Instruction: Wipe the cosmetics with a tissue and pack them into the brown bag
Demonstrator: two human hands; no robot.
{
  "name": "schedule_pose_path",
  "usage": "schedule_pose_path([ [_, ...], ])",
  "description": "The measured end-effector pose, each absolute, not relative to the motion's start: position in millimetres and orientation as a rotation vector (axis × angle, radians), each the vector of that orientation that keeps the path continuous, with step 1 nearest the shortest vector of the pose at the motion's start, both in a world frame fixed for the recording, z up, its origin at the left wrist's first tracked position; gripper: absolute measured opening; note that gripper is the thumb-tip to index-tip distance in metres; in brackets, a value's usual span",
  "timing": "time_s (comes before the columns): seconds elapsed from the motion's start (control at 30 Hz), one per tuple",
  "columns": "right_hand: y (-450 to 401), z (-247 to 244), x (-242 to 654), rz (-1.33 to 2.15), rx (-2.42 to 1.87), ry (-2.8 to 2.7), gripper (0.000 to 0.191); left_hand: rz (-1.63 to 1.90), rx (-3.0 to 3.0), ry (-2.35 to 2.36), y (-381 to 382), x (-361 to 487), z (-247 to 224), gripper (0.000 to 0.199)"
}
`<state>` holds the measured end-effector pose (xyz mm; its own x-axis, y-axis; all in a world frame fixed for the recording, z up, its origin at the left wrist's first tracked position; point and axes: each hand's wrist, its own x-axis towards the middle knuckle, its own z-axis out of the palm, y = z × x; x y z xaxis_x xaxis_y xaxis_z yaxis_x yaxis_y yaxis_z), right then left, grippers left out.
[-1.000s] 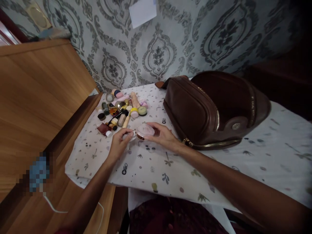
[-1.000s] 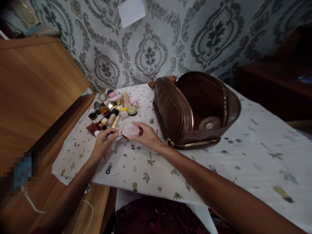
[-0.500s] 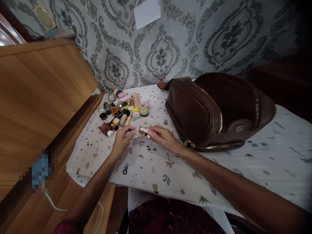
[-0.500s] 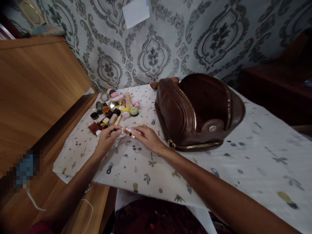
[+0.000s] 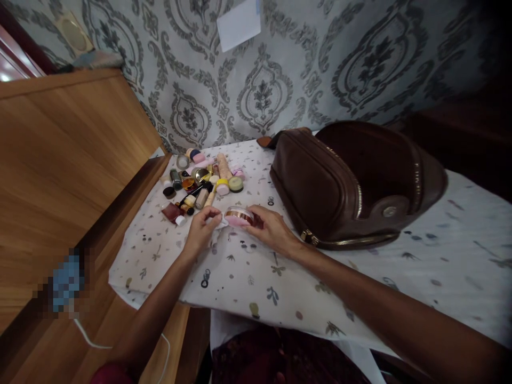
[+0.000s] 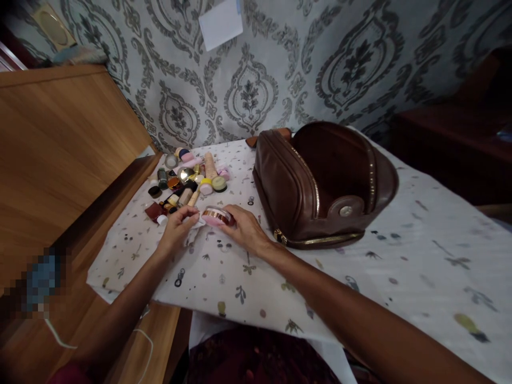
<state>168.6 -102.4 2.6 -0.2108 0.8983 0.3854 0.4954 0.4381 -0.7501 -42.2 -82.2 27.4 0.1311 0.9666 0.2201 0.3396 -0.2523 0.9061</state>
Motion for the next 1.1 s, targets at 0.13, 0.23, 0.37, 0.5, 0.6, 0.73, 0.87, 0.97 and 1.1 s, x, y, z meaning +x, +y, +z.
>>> schedule_pose_path([
  [0.13,-101.9,0.6,170.0,0.612,-1.139,-1.874,0.022,1.099,1.61,1.282,-82.3,-42.2,22.9,0.021],
  [0.23,-103.8,1.2,171.2,0.62,-1.109,-1.905,0.03,1.056,1.54,1.283,-80.6,-45.6,19.2,0.023],
  [0.37,-106.8,2.5,172.8,0.609,-1.097,-1.966,0.038,1.016,1.517,1.26,-78.7,-48.7,17.6,0.024],
  [0.5,-108.0,3.0,173.8,0.556,-1.083,-2.036,0.048,1.04,1.551,1.274,-78.8,-47.7,23.8,0.023],
  [0.6,-109.0,3.6,173.8,0.499,-1.083,-2.086,0.052,1.058,1.646,1.279,-79.4,-46.9,31.6,0.022],
  [0.73,-112.0,4.9,173.4,0.453,-1.095,-2.142,0.054,1.052,1.797,1.275,-83.6,-45.0,43.9,0.02],
  [0.87,-114.3,3.5,171.9,0.457,-1.104,-2.166,0.054,1.052,2.007,1.275,-93.2,-38.8,57.6,0.017],
  [0.97,-113.6,-0.2,169.0,0.501,-1.068,-2.112,0.054,1.037,2.164,1.28,-99.0,-34.2,64.4,0.016],
  [1.1,-109.6,-5.7,163.8,0.553,-1.084,-1.92,0.051,1.044,2.181,1.293,-97.2,-35.2,62.8,0.016],
])
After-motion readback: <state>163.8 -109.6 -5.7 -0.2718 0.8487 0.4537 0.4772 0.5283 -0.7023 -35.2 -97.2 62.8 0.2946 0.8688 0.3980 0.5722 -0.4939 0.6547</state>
